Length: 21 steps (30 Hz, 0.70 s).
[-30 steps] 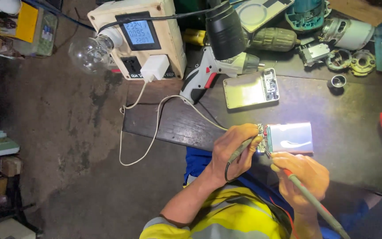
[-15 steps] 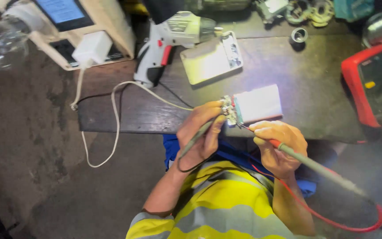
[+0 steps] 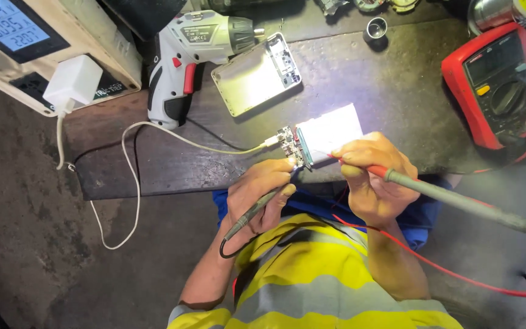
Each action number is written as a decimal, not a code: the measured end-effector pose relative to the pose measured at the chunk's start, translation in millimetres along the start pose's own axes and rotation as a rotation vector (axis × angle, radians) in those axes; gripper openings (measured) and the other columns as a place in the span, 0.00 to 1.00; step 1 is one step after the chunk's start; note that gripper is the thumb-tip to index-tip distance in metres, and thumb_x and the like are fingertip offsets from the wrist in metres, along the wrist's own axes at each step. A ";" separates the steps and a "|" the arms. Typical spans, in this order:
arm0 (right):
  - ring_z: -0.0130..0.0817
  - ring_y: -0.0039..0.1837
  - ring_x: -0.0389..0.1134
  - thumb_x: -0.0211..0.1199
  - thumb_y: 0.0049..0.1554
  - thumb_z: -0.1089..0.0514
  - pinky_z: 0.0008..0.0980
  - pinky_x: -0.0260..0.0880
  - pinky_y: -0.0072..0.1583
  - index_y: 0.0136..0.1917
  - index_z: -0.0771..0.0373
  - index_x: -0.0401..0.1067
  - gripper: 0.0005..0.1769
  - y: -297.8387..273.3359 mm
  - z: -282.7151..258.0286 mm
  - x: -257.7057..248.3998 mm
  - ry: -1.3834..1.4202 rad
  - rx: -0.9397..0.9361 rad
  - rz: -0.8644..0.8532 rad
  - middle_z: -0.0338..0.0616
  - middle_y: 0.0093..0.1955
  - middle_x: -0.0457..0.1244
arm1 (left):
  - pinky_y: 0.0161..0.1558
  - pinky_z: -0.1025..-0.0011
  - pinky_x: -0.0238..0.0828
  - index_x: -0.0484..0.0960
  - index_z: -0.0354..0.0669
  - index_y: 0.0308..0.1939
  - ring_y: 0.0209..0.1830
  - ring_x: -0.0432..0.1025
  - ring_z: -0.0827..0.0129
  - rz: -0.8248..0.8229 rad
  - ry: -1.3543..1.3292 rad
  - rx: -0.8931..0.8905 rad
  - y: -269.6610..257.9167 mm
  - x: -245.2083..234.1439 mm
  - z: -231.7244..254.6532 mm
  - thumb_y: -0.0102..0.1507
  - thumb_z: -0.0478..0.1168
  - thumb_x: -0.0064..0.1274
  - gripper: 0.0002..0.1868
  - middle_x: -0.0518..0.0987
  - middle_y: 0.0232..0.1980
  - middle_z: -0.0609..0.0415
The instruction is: Soldering electronic components onto a circuit board and testing with a multimeter.
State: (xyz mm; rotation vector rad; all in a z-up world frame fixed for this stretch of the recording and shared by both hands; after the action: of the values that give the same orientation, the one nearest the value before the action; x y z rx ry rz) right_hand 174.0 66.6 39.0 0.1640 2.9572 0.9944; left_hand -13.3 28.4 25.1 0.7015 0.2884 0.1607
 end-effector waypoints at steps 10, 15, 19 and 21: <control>0.43 0.48 0.59 0.64 0.63 0.54 0.36 0.61 0.55 0.44 0.65 0.76 0.11 13.6 1.8 11.9 -0.177 -0.062 -0.093 0.45 0.42 0.70 | 0.45 0.57 0.83 0.86 0.33 0.41 0.37 0.82 0.49 -0.061 0.088 -0.018 8.4 1.5 4.6 0.64 0.37 0.60 0.09 0.86 0.43 0.43; 0.44 0.49 0.60 0.65 0.62 0.54 0.38 0.61 0.57 0.44 0.62 0.77 0.10 13.7 3.1 11.9 -0.185 -0.012 -0.133 0.44 0.44 0.71 | 0.45 0.56 0.83 0.86 0.33 0.40 0.36 0.82 0.48 -0.070 0.062 -0.013 7.8 1.0 2.0 0.63 0.37 0.60 0.08 0.87 0.43 0.42; 0.44 0.50 0.60 0.66 0.61 0.54 0.38 0.59 0.59 0.45 0.60 0.79 0.08 11.8 3.6 14.0 -0.208 0.002 -0.161 0.42 0.45 0.72 | 0.45 0.58 0.82 0.86 0.32 0.40 0.36 0.82 0.48 -0.083 0.100 0.006 8.4 2.2 4.6 0.64 0.37 0.60 0.09 0.86 0.41 0.43; 0.44 0.50 0.60 0.66 0.61 0.54 0.38 0.59 0.59 0.46 0.60 0.79 0.08 12.5 3.6 14.1 -0.208 0.006 -0.162 0.42 0.45 0.72 | 0.45 0.58 0.82 0.85 0.33 0.40 0.36 0.82 0.49 -0.093 0.103 0.011 10.3 2.1 4.6 0.64 0.37 0.60 0.09 0.86 0.42 0.43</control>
State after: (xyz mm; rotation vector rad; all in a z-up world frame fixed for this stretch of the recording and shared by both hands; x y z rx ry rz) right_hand 161.4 80.1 44.0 0.0257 2.7351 0.8900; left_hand -10.4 33.8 34.7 0.6909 0.4199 0.1071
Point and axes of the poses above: each hand's wrist, its own y-axis towards the middle knuckle, its own x-axis out of the palm, z = x × y, the point moved 6 cm from there along y, towards the middle knuckle
